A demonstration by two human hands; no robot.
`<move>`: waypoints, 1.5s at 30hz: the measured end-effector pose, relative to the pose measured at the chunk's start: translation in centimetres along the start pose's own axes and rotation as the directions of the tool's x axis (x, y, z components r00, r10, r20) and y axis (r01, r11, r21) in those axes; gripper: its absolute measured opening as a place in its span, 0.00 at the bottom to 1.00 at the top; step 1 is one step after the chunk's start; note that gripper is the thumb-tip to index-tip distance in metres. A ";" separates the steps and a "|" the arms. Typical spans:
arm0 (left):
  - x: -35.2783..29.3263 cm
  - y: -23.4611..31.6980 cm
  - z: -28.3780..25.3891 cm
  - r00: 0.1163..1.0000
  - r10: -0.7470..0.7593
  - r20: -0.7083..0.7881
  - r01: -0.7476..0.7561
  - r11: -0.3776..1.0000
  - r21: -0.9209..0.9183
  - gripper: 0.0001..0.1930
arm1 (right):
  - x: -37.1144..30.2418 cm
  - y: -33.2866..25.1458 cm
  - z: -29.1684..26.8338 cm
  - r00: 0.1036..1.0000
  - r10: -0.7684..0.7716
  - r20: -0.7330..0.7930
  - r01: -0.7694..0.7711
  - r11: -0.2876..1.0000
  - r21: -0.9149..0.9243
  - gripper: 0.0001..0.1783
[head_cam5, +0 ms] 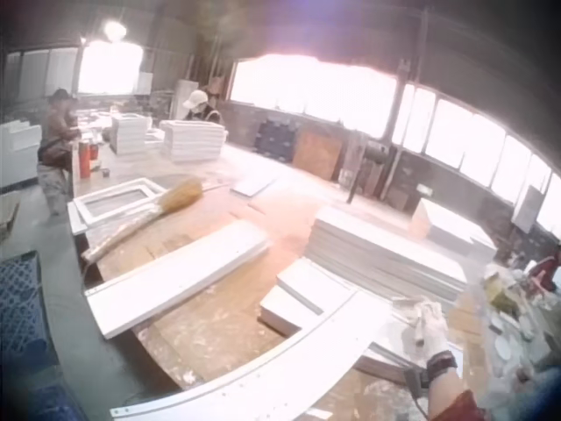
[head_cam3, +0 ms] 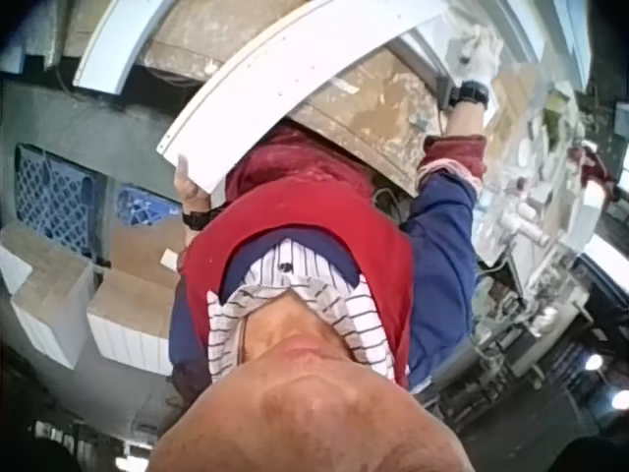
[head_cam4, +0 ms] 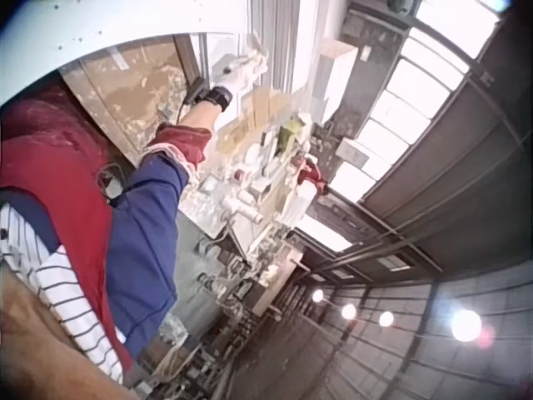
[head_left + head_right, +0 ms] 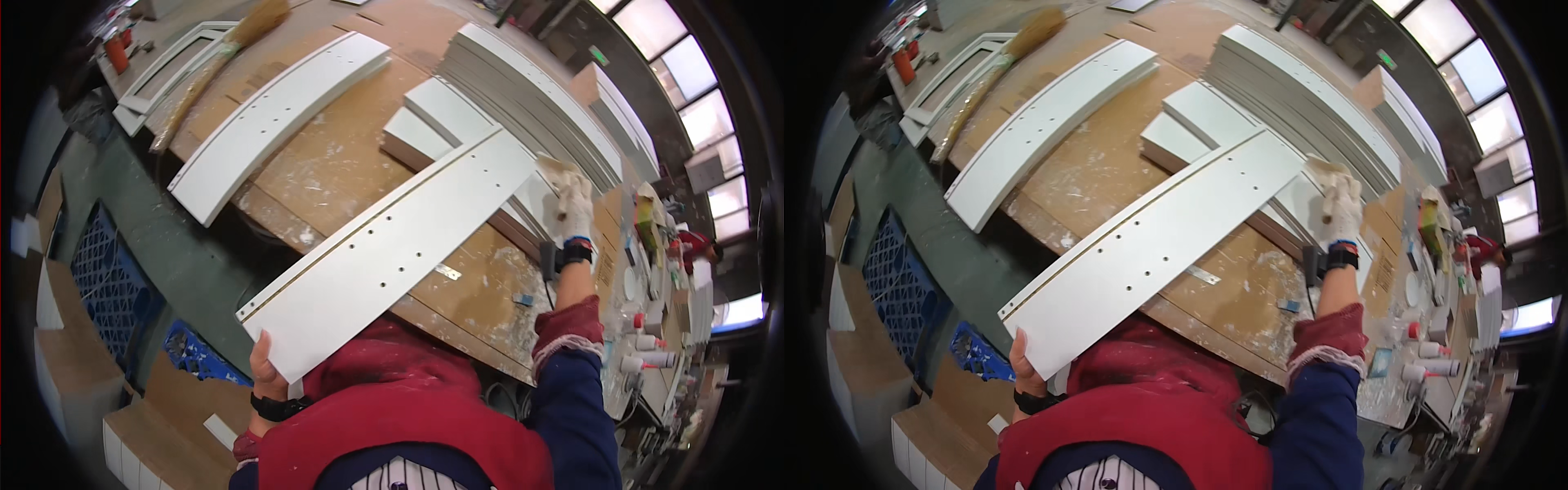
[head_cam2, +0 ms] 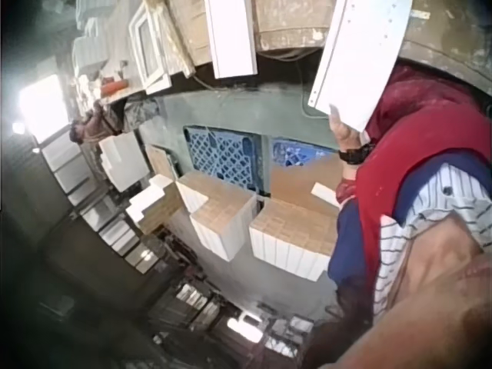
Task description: The person wipes the surface of white rectangular panels with a cloth, then uses a utility knife to scrape edges and corners. They flip the panels to clean both sides and stack the finished pieces on the table.
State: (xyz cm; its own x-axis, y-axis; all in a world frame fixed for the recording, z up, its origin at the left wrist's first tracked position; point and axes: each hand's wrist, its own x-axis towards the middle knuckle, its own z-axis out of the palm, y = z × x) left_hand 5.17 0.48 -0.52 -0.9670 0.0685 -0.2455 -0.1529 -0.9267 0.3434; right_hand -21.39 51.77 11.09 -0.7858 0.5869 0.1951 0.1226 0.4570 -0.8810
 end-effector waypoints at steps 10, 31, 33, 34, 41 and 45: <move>6.0 8.7 3.2 0.967 0.168 0.192 -0.190 0.976 0.105 0.31 | -2.4 1.7 -3.2 0.985 -0.044 0.165 0.025 0.993 0.116 0.19; 20.2 19.9 -0.2 0.948 0.319 -0.017 -0.307 0.924 0.228 0.22 | -1.5 3.4 -1.4 0.970 -0.001 0.242 -0.054 0.974 0.221 0.21; 20.4 19.5 -0.1 0.919 0.388 -0.067 -0.359 0.895 0.263 0.22 | -1.6 3.8 -1.3 0.986 0.011 0.165 -0.047 0.975 0.217 0.21; 20.3 19.1 0.0 0.896 0.435 -0.087 -0.391 0.868 0.307 0.21 | -1.9 3.6 -1.0 0.992 0.019 0.126 -0.047 0.975 0.217 0.22; 21.0 18.2 -0.3 0.695 0.700 -0.163 -0.510 0.640 0.574 0.18 | -3.2 1.9 0.0 0.992 -0.049 0.112 0.015 0.958 0.285 0.22; 22.1 18.5 -0.7 0.549 0.809 -0.209 -0.439 0.492 0.752 0.18 | -2.2 3.7 -0.4 0.977 -0.090 0.191 0.045 0.973 0.225 0.24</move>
State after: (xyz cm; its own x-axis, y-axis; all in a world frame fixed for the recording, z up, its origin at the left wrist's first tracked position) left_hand -18.90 -15.38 -0.27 -0.6122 -0.7893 -0.0462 0.1959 -0.2081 0.9583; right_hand -18.94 52.40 7.58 -0.8951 0.4047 0.1871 -0.0524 0.3211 -0.9456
